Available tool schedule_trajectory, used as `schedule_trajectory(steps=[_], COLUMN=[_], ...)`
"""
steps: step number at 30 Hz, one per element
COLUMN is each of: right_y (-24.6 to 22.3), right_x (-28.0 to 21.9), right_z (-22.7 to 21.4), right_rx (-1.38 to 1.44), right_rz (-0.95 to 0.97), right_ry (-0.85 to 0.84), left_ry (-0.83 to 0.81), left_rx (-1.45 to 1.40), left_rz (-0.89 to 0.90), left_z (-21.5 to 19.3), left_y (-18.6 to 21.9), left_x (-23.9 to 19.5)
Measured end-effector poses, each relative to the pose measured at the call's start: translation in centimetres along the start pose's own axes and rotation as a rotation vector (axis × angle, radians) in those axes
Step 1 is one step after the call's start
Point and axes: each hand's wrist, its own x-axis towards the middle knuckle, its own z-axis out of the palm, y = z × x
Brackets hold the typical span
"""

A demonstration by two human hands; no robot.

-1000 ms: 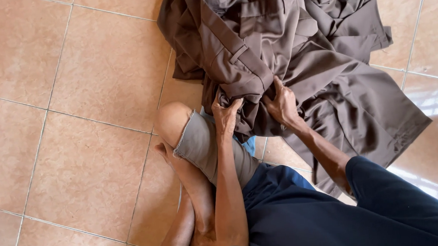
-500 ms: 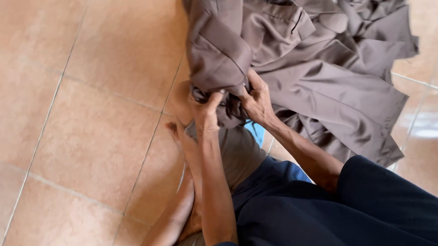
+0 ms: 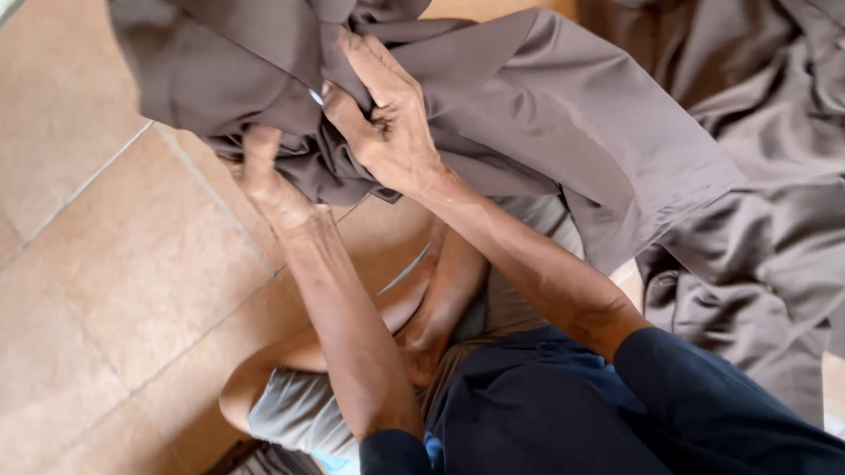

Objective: The person sits cross-legged on a tiled floor and folds a brown pair of trousers by hand. They smooth the fabric, fold the legs together, fold the garment in half, and then fold it again into a compact rectangle before placing it aside.

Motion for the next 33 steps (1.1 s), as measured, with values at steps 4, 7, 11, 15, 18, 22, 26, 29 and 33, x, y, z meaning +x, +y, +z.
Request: schedule_trajectory(steps=[4,7,11,15,18,22,26,29,33], right_y=[-0.5,-3.3,-1.8,8.5,13.4,8.1,7.2,11.6,16.0], right_x=[-0.3,-0.5,-4.4,-11.4,-14.3,-12.4,-11.5,-13.0,-14.5], right_z=[5.6,8.1,10.3,10.5,6.2,-1.2,-8.4,-9.8,-8.4], right_rx=[0.171,0.152,0.085,-0.032,-0.598,-1.196,-1.598,-1.638,-1.458], right_rz=[-0.045,-0.08,-0.063,0.089,0.13,0.059,0.044,0.017,-0.395], right_ry=[-0.069,-0.137,-0.229,-0.412,-0.924,-1.098,-1.07,-1.059,-0.722], left_ry=[0.044,0.027,0.154,0.681,0.663,0.844,0.727,0.561,0.657], left_rx=[0.062,0.065,0.113,0.114,1.005,1.198,1.252,1.356,1.284], left_rz=[0.087,0.151,0.162,-0.264,-0.564,-0.712,-0.808,-0.86,-0.746], left_z=[-2.9,-4.6,-9.4,-16.1,-15.8,-21.9,-18.7,-24.6,-26.3], left_y=[5.7,8.8,9.2,4.1,3.0,-3.0,-2.5,-8.6,-9.5], left_x=[1.2,0.6,-3.2,-9.4,-12.7,-21.3,-20.6,-22.6,-22.8])
